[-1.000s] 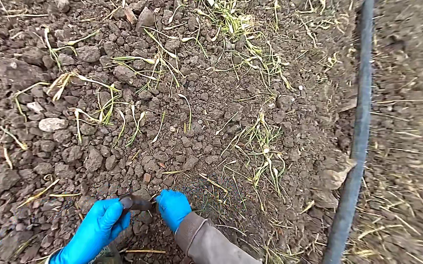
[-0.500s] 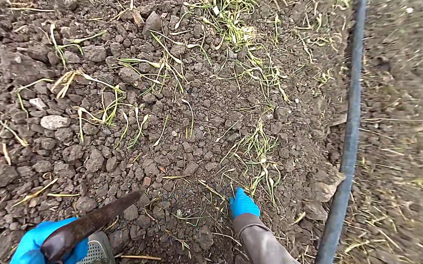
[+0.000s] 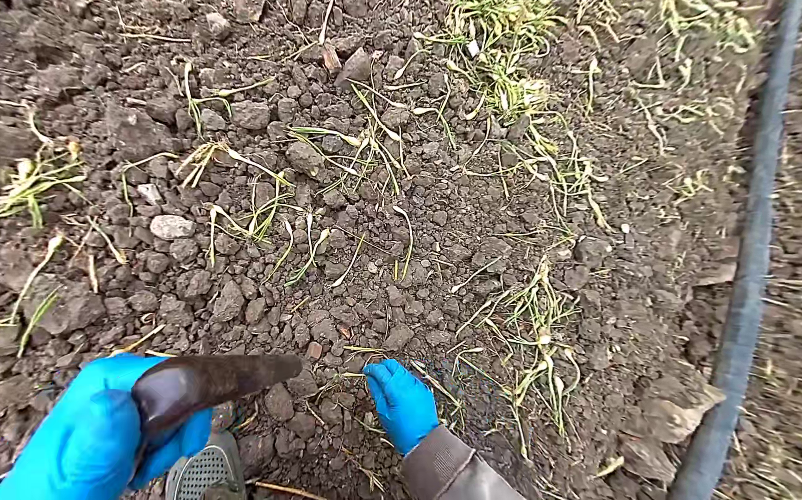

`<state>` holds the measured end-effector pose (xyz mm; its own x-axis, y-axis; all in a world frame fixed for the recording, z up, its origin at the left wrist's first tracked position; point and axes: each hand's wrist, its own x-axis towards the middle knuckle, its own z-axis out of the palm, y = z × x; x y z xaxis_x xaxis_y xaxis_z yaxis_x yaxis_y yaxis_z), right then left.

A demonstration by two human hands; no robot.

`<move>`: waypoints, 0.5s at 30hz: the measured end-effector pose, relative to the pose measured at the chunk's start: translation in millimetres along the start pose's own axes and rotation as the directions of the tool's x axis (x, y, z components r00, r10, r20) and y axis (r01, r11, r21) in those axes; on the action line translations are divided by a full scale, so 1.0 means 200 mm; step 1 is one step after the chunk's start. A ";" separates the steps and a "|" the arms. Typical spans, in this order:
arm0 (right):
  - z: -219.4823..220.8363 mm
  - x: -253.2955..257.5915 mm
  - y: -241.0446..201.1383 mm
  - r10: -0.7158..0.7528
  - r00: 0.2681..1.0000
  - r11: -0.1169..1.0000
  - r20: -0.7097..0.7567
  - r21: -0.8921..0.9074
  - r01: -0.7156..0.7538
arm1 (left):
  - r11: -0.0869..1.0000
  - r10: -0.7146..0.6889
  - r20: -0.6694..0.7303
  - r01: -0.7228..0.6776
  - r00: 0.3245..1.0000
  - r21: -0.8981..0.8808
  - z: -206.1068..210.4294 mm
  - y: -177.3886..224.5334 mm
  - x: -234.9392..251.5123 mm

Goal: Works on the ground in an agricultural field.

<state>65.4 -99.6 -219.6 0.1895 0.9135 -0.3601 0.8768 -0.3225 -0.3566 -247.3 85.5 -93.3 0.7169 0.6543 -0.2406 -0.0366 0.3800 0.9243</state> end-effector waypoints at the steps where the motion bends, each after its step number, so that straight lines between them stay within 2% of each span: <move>1: -0.01 0.02 -0.08 0.001 1.000 1.000 0.014 0.021 -0.001 | 0.996 -0.048 -0.013 0.048 0.999 0.070 0.06 -0.04 0.06; 3: -0.02 0.07 -0.21 -0.054 0.998 0.999 0.032 0.010 0.053 | 0.945 -0.190 -0.047 0.196 0.981 0.261 0.12 -0.30 0.15; 5: -0.02 0.13 -0.33 -0.132 0.989 0.990 0.069 -0.046 0.135 | 0.884 -0.272 -0.051 0.271 0.961 0.381 0.14 -0.55 0.15; 7: -0.02 0.23 -0.45 -0.103 0.947 0.985 0.306 -0.099 0.139 | 0.890 -0.242 -0.060 0.246 0.968 0.385 0.14 -0.63 0.08; 9: 0.09 0.33 -0.55 -0.054 0.850 0.977 0.524 -0.146 0.152 | 0.943 -0.170 -0.099 0.192 0.980 0.273 0.13 -0.63 -0.01; 10: 0.18 0.37 -0.59 -0.047 0.819 0.973 0.572 -0.161 0.168 | 0.968 -0.120 -0.117 0.143 0.986 0.205 0.10 -0.59 -0.05; 12: 0.34 0.40 -0.62 -0.012 0.784 0.967 0.621 -0.191 0.167 | 0.991 -0.028 -0.100 0.040 0.995 0.126 0.03 -0.44 -0.12; 15: 0.36 0.40 -0.61 -0.054 0.785 0.962 0.617 -0.179 0.207 | 0.972 0.102 -0.038 -0.092 0.994 0.215 -0.09 -0.18 -0.21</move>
<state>-58.9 -5.3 -267.1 -0.1709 0.5814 -0.7955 0.9617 -0.0771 -0.2629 -288.0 56.2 -122.1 0.6823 0.7142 -0.1561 0.0482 0.1691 0.9844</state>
